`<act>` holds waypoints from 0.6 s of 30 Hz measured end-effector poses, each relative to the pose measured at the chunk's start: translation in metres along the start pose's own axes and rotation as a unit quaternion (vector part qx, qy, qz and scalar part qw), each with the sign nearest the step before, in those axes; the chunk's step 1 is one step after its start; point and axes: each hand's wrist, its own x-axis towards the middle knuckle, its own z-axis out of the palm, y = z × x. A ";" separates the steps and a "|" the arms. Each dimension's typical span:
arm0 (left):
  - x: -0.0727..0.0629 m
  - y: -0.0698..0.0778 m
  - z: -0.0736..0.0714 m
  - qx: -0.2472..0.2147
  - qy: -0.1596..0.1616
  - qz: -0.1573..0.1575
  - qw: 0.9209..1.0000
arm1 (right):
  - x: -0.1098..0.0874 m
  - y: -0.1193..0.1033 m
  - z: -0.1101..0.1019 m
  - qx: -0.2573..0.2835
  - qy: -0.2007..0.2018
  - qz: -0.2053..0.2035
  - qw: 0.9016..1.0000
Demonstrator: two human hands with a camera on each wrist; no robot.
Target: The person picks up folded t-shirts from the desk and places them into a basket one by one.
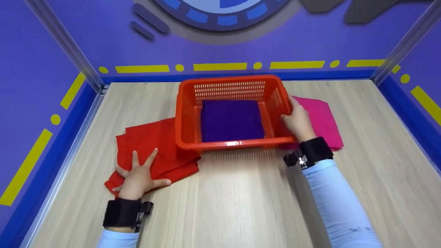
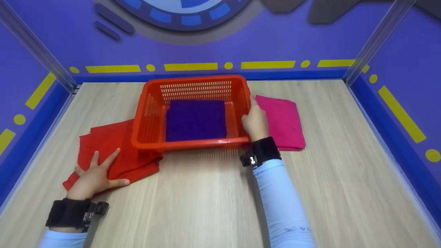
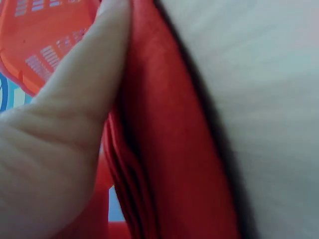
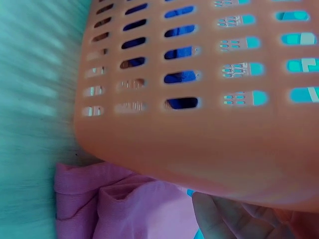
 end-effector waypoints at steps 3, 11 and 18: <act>-0.006 0.000 0.005 -0.003 0.003 -0.008 1.000 | -0.001 0.002 0.001 -0.004 0.004 -0.008 1.000; -0.020 -0.001 0.016 -0.006 -0.001 -0.012 1.000 | -0.002 0.002 0.001 -0.001 0.008 -0.006 1.000; -0.040 -0.012 0.032 0.005 0.000 0.000 1.000 | -0.003 0.003 0.006 0.001 0.010 -0.008 1.000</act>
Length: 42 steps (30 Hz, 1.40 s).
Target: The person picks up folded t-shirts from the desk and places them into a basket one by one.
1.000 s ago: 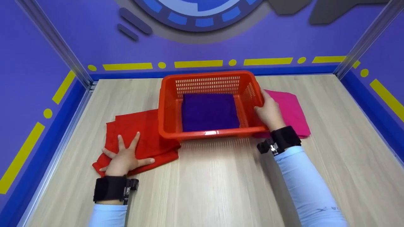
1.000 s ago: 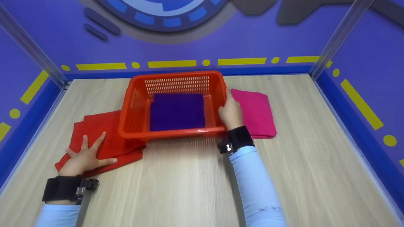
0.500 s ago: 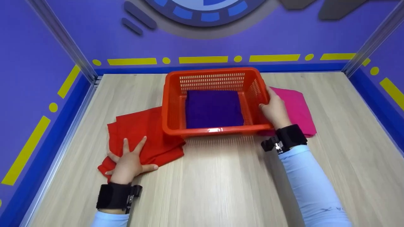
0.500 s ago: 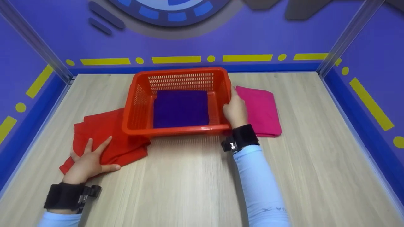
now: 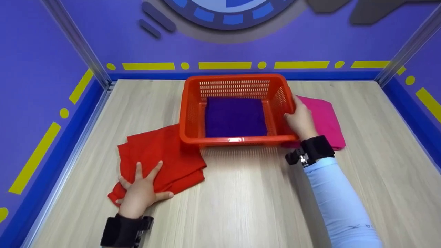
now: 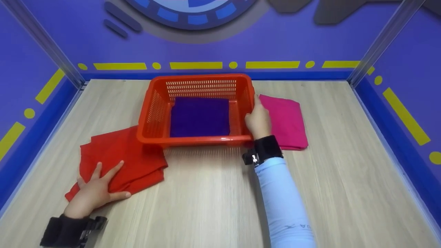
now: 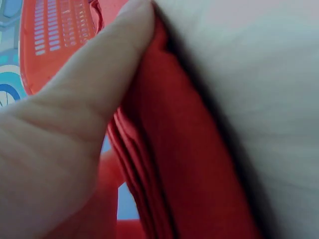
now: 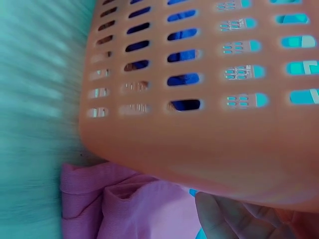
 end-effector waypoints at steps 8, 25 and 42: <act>-0.027 -0.006 0.012 0.031 0.010 0.049 0.998 | 0.003 0.002 -0.002 -0.004 0.000 -0.003 1.000; -0.067 -0.008 0.036 0.045 -0.035 0.036 0.998 | 0.005 0.003 -0.003 0.000 -0.004 0.002 1.000; -0.094 0.004 0.070 0.016 -0.070 0.060 0.996 | 0.002 -0.002 0.001 -0.013 -0.001 -0.012 1.000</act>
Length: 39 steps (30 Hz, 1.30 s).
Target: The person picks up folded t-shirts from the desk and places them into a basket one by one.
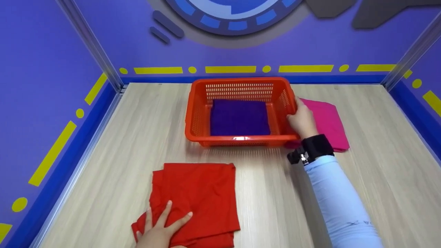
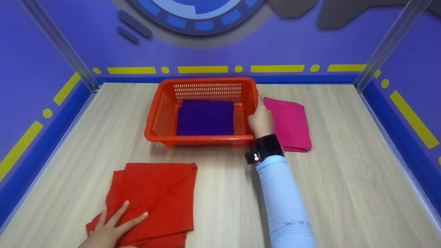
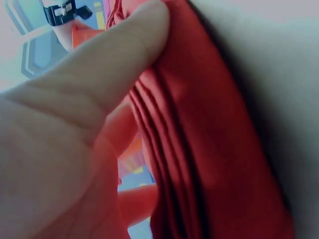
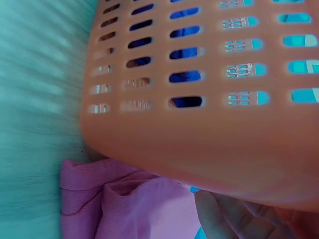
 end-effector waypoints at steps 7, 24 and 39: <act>0.011 0.035 -0.007 0.006 -0.005 0.056 0.998 | -0.002 0.000 -0.001 0.001 0.003 -0.002 1.000; 0.050 0.119 -0.003 0.085 -0.008 0.065 0.994 | 0.000 0.002 -0.001 -0.004 0.003 -0.009 1.000; 0.044 0.108 -0.018 0.049 0.040 0.171 0.983 | 0.000 0.002 -0.004 -0.005 -0.010 -0.009 1.000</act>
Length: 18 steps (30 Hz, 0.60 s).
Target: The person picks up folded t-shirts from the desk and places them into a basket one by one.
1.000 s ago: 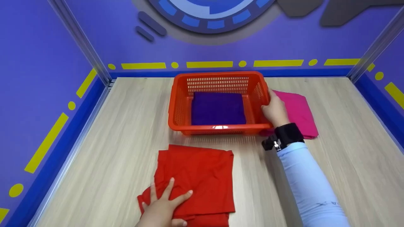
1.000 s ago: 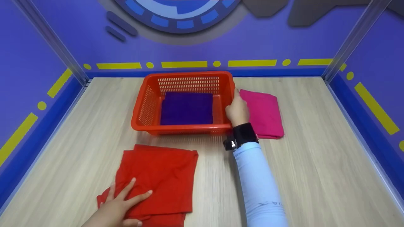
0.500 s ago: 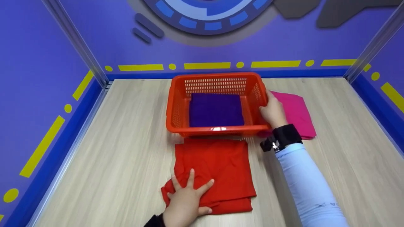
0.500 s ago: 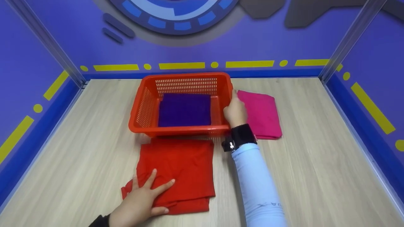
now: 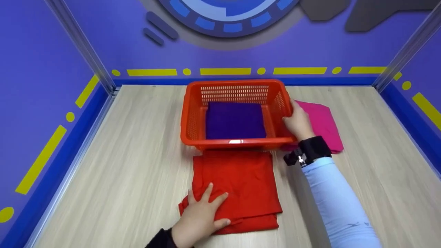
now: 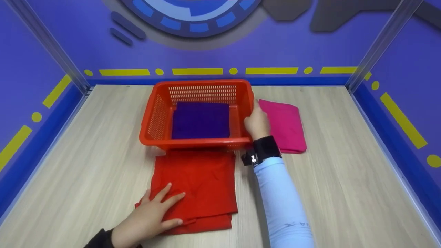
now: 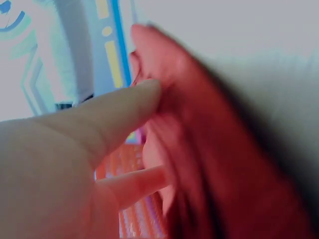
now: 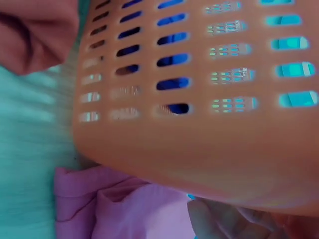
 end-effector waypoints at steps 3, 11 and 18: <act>-0.006 -0.013 -0.008 -0.020 0.027 0.031 0.999 | -0.002 0.003 -0.005 0.027 -0.030 0.004 0.999; -0.011 -0.055 -0.020 -0.161 0.089 0.018 0.983 | -0.026 0.016 -0.023 0.093 -0.107 0.038 0.989; -0.019 -0.082 -0.021 -0.290 0.093 0.010 0.952 | -0.071 0.043 -0.026 0.179 -0.196 0.034 0.963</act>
